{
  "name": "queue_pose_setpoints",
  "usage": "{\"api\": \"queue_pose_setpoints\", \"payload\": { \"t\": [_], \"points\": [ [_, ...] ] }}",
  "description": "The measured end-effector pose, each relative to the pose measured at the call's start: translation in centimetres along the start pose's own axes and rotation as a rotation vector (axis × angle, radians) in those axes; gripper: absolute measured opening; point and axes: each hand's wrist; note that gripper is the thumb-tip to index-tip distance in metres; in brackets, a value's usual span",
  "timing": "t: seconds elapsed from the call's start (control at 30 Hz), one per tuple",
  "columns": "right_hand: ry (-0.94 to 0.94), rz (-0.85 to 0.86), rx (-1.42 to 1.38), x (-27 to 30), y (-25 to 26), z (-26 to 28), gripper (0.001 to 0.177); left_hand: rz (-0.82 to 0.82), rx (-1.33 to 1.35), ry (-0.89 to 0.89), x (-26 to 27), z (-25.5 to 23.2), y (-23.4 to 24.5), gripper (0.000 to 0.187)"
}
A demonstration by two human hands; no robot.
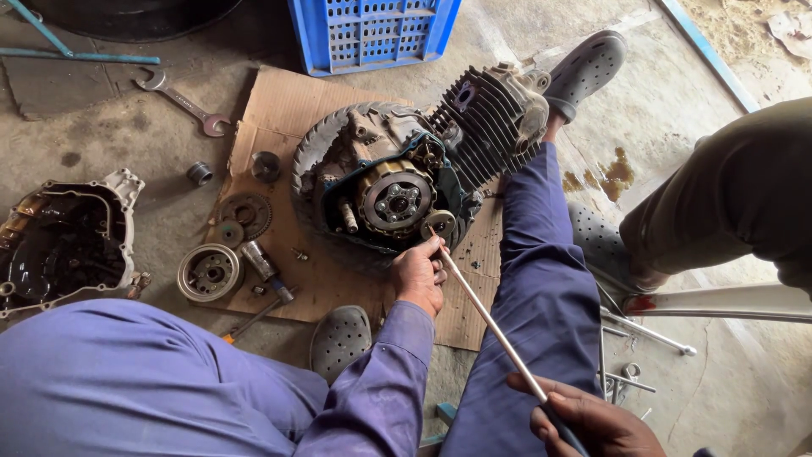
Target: The person disassembles a motorcycle engine by loosening bolts with a screwdriver and a T-handle wrench, wiping components with a cloth, and setting aside the clutch assembly and engine casing.
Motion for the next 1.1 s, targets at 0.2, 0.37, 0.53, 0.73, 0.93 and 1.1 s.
{"api": "queue_pose_setpoints", "payload": {
  "t": [0.2, 0.37, 0.53, 0.73, 0.93, 1.1],
  "points": [
    [0.130, -0.045, 0.488, -1.7, 2.2, -1.4, 0.053, -0.035, -0.023, 0.014, 2.0, -1.5, -1.5, 0.009],
    [0.206, -0.273, 1.898, -2.6, 3.6, -1.4, 0.074, -0.035, -0.119, 0.044, 1.2, -0.9, -1.3, 0.018],
    [-0.396, 0.133, 0.825, 0.5, -4.5, 7.3, 0.041, 0.024, -0.138, 0.058, 0.5, -0.7, -0.8, 0.021],
    [-0.593, 0.158, 0.919, -0.5, -5.0, 9.2, 0.033, 0.097, -0.072, 0.109, -0.5, 0.0, -0.1, 0.020],
    [-0.594, 0.166, 0.957, -1.4, -6.1, 10.3, 0.041, 0.064, 0.019, 0.120, 0.0, -0.1, -0.4, 0.020],
    [-0.584, 0.370, 0.627, -1.6, -2.6, 9.6, 0.040, 0.024, 0.101, 0.094, -0.9, 0.0, -0.1, 0.017]
  ]
}}
Point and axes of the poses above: each hand's wrist, its own x-axis away from the middle knuckle, its own y-axis out of the back of the hand, z = x × y, and after that the axes turned 5 degrees about z, right-handed
